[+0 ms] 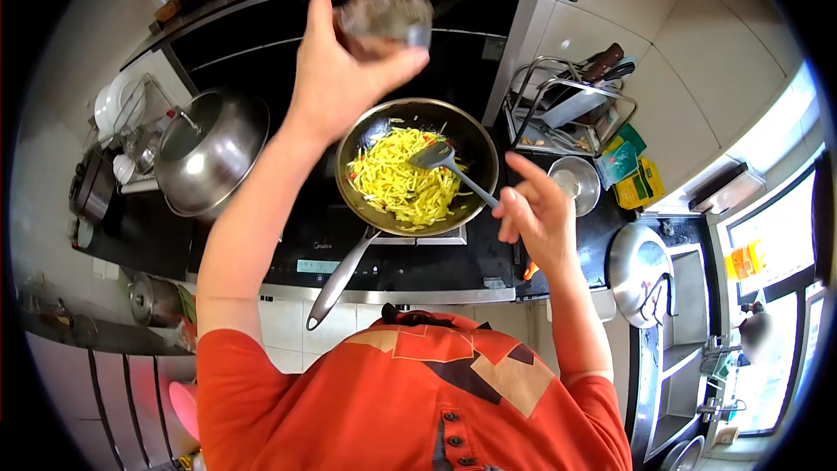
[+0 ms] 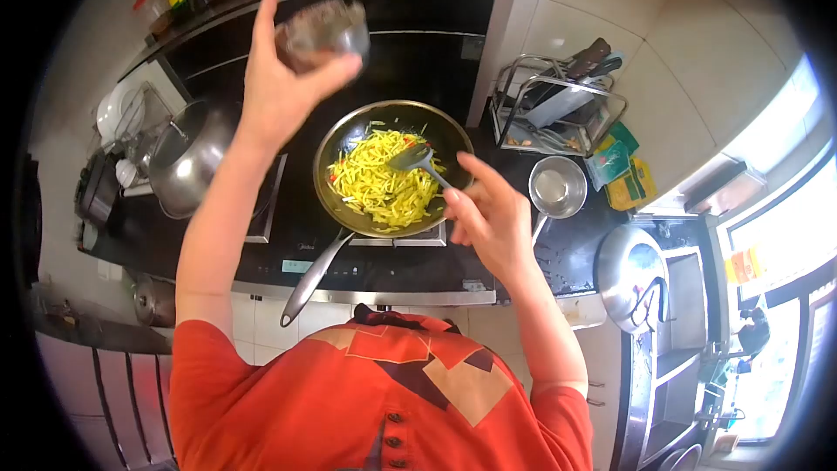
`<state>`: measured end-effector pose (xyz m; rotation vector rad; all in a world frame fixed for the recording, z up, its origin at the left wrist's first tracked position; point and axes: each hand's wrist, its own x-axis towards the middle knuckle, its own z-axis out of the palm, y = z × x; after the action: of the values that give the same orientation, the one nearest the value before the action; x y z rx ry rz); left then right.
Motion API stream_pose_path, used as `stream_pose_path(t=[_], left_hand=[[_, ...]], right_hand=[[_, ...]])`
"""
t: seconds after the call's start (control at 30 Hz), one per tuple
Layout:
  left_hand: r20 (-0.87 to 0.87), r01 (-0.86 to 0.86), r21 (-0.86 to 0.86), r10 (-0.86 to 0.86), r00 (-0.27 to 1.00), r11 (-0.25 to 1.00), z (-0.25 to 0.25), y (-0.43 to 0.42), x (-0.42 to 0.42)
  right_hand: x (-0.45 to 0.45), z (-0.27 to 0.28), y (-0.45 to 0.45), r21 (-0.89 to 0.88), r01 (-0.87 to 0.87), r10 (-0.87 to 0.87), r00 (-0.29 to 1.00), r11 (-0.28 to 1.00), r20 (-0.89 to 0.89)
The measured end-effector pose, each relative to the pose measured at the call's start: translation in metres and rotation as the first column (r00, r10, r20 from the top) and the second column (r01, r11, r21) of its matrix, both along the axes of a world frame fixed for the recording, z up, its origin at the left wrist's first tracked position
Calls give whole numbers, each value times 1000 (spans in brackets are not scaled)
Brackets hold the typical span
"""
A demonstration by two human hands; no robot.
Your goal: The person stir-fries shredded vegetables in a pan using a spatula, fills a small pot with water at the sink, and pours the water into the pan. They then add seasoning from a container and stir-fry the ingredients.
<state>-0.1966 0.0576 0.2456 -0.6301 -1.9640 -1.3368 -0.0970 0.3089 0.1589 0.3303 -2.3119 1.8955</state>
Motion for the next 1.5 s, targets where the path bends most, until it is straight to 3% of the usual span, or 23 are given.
stream_pose_path(t=[0.03,0.1,0.2,0.43,0.5,0.6,0.7,0.83,0.9,1.07,1.3,1.5], left_hand=[[73,106,92,-113,991,990,-10,0,19],[99,88,41,-91,991,995,-34,-6,46],[73,-19,-66,24,997,998,-69,-16,77],[48,-131,-217,145,988,967,-117,-41,114],[7,-159,-255,166,986,954,-122,-47,118],[-67,-195,-297,183,981,935,-129,-54,119],[-146,-212,-329,172,974,920,-132,-57,118],[-201,-192,-350,127,971,917,-135,-53,117],[-182,-179,-353,120,976,918,-137,-52,118],[-120,-123,-355,85,989,927,-137,-48,117],[-138,-122,-403,72,988,907,-141,-44,115],[-86,-109,-392,82,993,913,-145,-45,112]], right_hand=[[-6,3,-11,-102,-48,48,999,994,-4],[-13,5,-36,-277,-156,157,987,948,-19],[-8,6,-67,-406,-280,312,950,870,15],[1,-7,-109,-164,-273,289,954,948,77],[5,-9,-112,-126,-278,285,958,952,40],[8,-10,-112,190,-186,234,933,964,-275],[11,-10,-106,265,-235,300,922,935,-243],[16,-3,-105,226,-264,291,952,937,-91],[14,-5,-103,32,-261,255,959,965,123],[6,-7,-92,-52,-285,289,933,957,215],[13,-12,-88,24,-305,298,942,952,152],[1,-15,-79,-116,-288,306,930,951,203]])
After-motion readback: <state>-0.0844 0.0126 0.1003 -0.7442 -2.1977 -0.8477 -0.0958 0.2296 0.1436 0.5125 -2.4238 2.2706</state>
